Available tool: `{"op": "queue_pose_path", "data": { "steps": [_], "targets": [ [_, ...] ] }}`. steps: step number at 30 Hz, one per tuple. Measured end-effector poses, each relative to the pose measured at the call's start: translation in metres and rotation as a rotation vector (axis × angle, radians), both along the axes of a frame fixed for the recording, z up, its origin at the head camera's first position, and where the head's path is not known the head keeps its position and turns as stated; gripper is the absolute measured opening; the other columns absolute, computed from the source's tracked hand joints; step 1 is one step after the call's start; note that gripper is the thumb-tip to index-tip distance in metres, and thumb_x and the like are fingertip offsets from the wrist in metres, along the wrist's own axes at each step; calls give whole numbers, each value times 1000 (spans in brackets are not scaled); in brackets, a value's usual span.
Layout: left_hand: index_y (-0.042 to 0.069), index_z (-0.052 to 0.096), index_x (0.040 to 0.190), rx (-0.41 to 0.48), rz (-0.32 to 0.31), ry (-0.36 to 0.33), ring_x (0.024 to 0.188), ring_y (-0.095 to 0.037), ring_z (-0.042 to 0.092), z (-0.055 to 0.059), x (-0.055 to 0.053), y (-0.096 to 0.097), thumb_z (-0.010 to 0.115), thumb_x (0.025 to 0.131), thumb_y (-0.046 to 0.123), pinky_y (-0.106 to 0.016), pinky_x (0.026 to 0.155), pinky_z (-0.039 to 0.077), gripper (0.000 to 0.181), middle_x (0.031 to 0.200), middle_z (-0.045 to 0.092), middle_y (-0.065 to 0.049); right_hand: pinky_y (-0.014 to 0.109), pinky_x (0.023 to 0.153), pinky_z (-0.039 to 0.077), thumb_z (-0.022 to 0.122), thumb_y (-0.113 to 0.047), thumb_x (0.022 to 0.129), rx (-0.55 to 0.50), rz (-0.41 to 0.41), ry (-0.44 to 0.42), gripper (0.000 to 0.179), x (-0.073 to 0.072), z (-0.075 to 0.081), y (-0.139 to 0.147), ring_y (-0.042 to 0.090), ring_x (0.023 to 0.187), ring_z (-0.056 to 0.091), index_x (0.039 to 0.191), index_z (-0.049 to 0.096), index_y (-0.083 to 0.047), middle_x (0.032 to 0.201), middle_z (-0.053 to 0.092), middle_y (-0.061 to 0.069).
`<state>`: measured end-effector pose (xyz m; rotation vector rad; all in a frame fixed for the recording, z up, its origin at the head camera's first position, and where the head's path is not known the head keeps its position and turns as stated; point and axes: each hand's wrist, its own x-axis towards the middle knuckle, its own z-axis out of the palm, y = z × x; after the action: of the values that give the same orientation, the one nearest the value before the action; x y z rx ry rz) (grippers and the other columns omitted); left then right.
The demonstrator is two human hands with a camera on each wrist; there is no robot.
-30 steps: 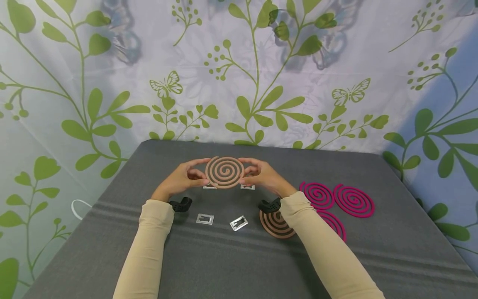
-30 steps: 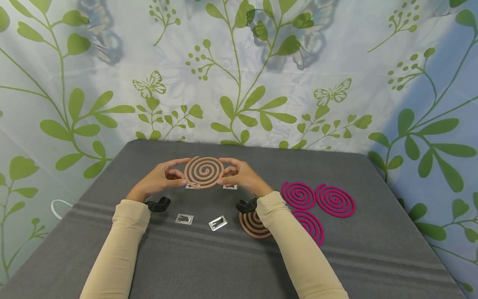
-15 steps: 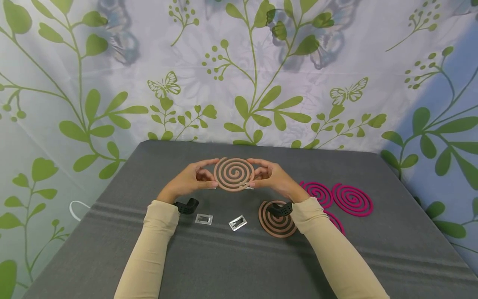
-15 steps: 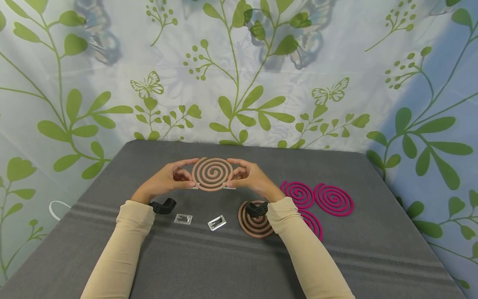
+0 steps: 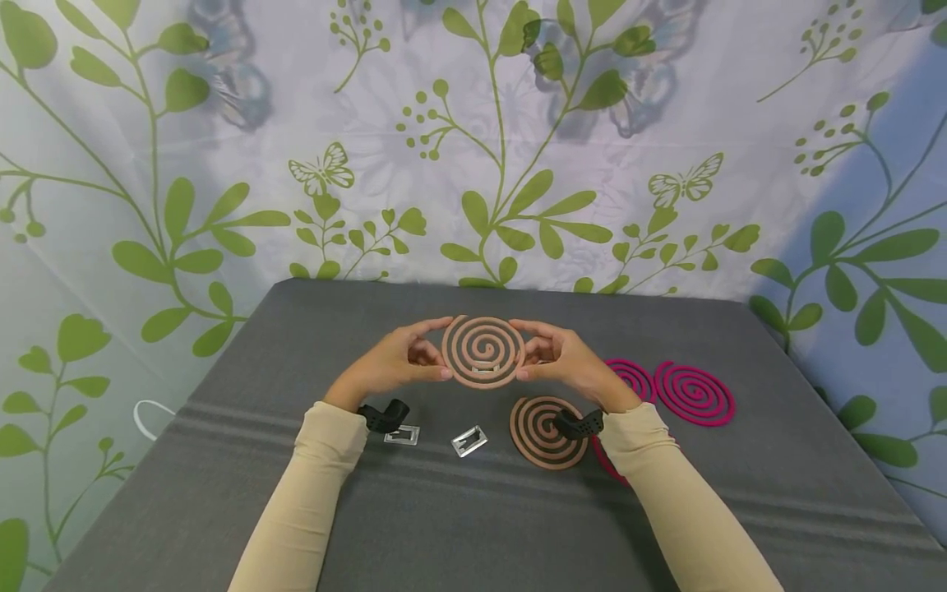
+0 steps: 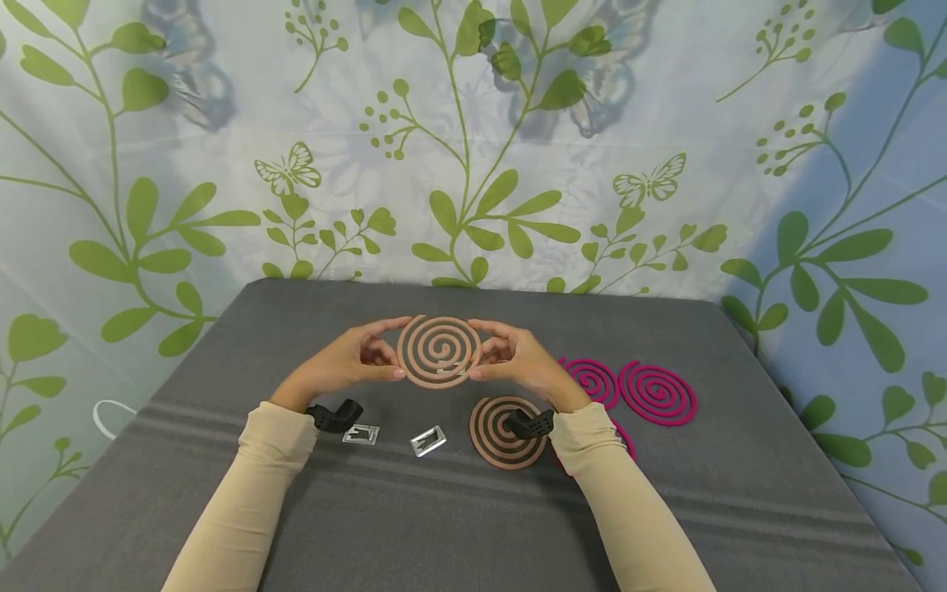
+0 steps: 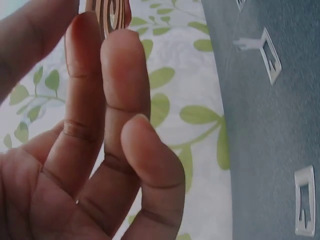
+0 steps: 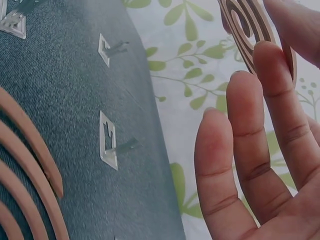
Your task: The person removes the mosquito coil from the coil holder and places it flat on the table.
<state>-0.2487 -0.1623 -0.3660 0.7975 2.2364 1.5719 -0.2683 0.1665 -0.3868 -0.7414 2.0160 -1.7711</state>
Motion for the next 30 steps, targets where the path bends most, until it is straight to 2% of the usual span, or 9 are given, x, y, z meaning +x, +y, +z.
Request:
{"op": "queue_pose_path", "data": {
  "steps": [7,12,18,21,24,30],
  "targets": [
    [-3,30,168,-7,-2,9,89,-29,72,4,7,14,77,98,-3,-31,81,55,84,94,75,-3,32,88,60,78,7,93,11,0,12,86,8,1,14,19,92,72,167,33,4,99,77,1],
    [-2,31,168,-6,-5,15,87,-27,73,4,11,26,78,98,-2,-31,82,56,84,95,76,-5,33,87,60,81,2,94,10,13,6,89,13,0,25,20,90,73,167,30,6,99,77,5],
    [0,32,168,-25,-7,24,94,-46,71,2,17,38,79,98,3,-34,84,56,85,96,76,-4,32,85,61,80,2,96,8,23,10,86,17,-3,39,21,89,74,165,30,9,98,77,6],
    [0,32,168,-34,-5,32,94,-48,71,1,19,43,79,98,3,-34,83,55,85,96,76,-5,32,85,61,77,7,96,19,29,23,84,19,-5,45,25,89,74,165,29,10,98,77,3],
    [1,32,168,-45,-6,41,92,-44,73,-1,22,49,79,99,4,-32,82,56,85,96,76,-5,33,86,62,76,8,96,22,34,27,84,22,-6,51,30,90,75,165,29,9,98,77,3],
    [2,32,169,-57,1,42,79,-20,70,-2,29,63,79,99,6,-29,73,52,84,95,76,-6,38,85,62,78,4,97,33,36,17,86,27,-8,65,28,90,74,167,28,6,100,76,7]
  ]
}}
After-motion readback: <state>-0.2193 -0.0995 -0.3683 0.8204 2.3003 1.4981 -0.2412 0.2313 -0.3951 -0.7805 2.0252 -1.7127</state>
